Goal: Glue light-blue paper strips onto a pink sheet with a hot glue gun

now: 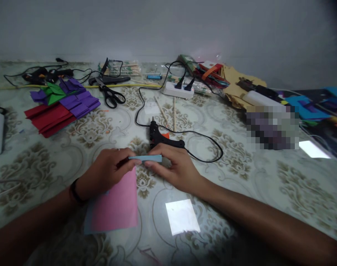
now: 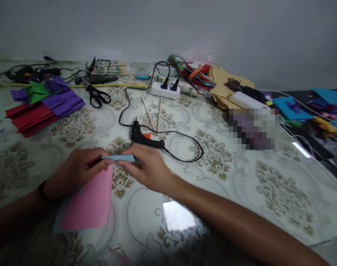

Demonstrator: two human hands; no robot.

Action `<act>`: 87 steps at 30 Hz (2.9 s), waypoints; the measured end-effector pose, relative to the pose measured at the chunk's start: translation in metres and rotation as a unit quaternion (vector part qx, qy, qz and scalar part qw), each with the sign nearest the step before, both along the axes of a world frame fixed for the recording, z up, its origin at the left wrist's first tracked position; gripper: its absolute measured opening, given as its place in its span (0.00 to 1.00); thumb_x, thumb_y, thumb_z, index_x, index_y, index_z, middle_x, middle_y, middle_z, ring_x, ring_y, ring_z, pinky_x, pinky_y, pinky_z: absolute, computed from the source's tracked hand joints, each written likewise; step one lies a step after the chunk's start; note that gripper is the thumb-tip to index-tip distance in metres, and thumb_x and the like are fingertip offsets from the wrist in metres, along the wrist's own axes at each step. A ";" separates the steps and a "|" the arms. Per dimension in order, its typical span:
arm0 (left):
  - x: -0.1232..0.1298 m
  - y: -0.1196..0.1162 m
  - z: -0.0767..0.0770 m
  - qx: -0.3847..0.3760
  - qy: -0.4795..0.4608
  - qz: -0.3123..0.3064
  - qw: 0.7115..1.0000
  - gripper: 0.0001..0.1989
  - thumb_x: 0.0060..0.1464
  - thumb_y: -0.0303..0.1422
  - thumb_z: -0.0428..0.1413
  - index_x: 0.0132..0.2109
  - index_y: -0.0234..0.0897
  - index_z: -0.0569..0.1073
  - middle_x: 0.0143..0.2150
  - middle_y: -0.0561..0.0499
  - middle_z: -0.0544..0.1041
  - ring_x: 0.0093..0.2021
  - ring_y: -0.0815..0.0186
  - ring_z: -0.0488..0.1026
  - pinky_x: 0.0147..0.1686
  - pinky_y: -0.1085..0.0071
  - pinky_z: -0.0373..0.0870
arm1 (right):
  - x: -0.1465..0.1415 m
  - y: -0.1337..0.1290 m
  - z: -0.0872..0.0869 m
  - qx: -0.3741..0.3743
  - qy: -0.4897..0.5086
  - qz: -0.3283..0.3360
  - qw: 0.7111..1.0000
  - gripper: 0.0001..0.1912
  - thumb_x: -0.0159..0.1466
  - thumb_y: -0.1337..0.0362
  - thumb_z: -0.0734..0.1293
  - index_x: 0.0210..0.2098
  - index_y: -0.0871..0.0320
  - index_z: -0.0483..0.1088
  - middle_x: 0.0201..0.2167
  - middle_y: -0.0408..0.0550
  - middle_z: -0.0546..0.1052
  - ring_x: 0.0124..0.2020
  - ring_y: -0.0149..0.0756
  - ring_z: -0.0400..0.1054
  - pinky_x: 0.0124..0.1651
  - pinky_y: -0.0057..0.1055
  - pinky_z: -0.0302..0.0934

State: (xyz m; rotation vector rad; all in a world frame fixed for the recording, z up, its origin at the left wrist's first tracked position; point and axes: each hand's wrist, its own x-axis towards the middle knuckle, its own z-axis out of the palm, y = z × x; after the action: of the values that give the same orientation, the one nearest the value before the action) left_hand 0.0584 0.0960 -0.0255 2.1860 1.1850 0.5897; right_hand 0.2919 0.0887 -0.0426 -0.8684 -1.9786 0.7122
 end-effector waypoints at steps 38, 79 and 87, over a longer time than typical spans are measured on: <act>0.000 0.000 0.002 -0.030 -0.035 -0.035 0.998 0.08 0.66 0.35 0.55 0.42 0.39 0.78 0.30 0.56 0.80 0.28 0.70 0.73 0.30 0.74 0.64 | 0.001 0.002 0.001 -0.060 0.066 0.028 0.996 0.06 0.71 0.64 0.70 0.37 0.57 0.75 0.34 0.46 0.80 0.35 0.33 0.73 0.39 0.29 0.65; 0.001 0.002 0.002 -0.051 -0.031 -0.021 0.998 0.10 0.63 0.36 0.57 0.36 0.37 0.80 0.22 0.59 0.73 0.22 0.73 0.66 0.24 0.76 0.57 | -0.003 -0.004 -0.001 -0.090 -0.030 0.002 0.996 0.09 0.70 0.62 0.71 0.36 0.60 0.78 0.27 0.43 0.78 0.26 0.29 0.68 0.31 0.24 0.59; 0.000 0.001 0.002 -0.079 -0.044 0.020 0.996 0.11 0.63 0.36 0.57 0.34 0.37 0.79 0.21 0.59 0.76 0.22 0.73 0.69 0.24 0.76 0.58 | -0.002 -0.003 -0.001 -0.130 -0.033 -0.060 0.989 0.16 0.70 0.59 0.70 0.28 0.59 0.72 0.21 0.40 0.73 0.23 0.28 0.64 0.29 0.26 0.55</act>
State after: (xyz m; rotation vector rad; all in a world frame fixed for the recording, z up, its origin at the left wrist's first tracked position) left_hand 0.0588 0.0972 -0.0231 1.9892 1.1895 0.5823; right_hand 0.2897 0.0857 -0.0440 -1.1710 -1.8981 0.8940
